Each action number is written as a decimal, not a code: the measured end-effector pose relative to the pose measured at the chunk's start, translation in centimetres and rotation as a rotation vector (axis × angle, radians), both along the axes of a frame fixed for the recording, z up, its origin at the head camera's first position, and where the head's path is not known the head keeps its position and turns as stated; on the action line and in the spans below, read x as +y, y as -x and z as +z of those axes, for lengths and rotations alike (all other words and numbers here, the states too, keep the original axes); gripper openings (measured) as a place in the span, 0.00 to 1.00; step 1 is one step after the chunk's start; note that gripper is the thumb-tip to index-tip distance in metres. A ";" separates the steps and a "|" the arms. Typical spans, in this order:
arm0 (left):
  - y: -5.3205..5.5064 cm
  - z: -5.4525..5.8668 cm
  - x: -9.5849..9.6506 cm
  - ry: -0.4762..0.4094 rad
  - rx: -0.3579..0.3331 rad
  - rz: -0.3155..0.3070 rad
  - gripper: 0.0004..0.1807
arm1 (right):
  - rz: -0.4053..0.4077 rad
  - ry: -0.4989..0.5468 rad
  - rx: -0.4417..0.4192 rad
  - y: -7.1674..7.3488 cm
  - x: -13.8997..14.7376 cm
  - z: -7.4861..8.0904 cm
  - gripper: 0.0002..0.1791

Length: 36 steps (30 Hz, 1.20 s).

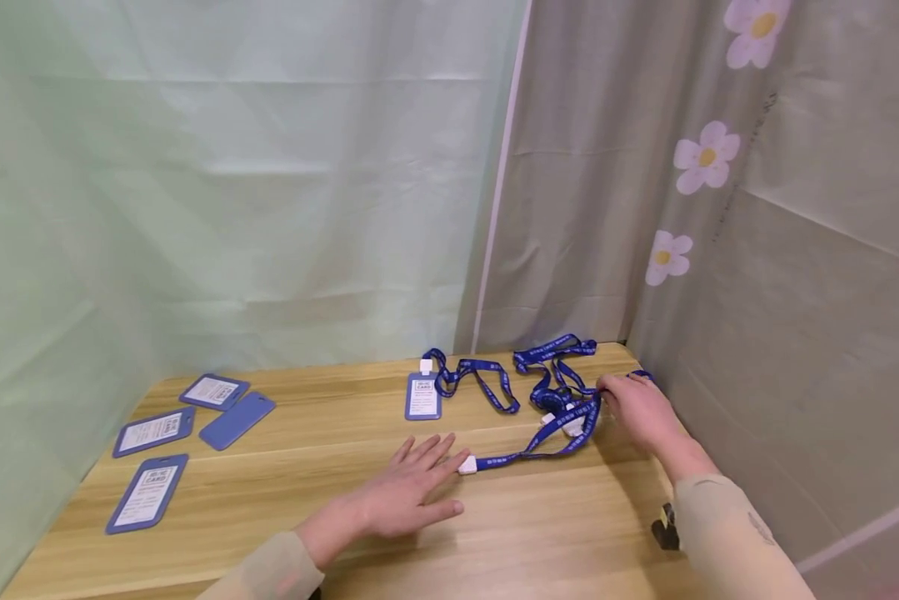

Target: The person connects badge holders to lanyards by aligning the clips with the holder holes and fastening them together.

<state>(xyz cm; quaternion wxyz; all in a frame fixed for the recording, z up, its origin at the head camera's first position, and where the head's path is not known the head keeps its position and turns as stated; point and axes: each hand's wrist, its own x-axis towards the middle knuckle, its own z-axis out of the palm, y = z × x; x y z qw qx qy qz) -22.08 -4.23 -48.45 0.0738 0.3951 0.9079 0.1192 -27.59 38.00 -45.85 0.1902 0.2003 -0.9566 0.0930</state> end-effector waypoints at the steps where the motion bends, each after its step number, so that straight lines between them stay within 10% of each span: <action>1: 0.0 0.1 -0.1 0.000 -0.001 0.001 0.43 | -0.009 0.009 -0.016 0.1 -0.1 0.5 0.07; 9: -0.1 0.2 -0.7 -0.007 -0.016 0.024 0.42 | -0.030 -0.007 -0.143 0.1 -1.1 1.5 0.08; 19: 0.0 -0.4 -2.3 -0.014 -0.034 0.048 0.42 | 0.078 -0.133 -0.089 -1.3 -4.7 -2.1 0.20; 27: -0.1 -0.6 -4.6 -0.006 -0.054 0.101 0.42 | 0.284 -0.058 -0.192 -2.4 -12.1 -4.7 0.27; 36: -0.6 -1.3 -7.5 -0.049 -0.064 0.142 0.41 | 0.254 0.079 -0.334 -2.0 -16.5 -6.1 0.20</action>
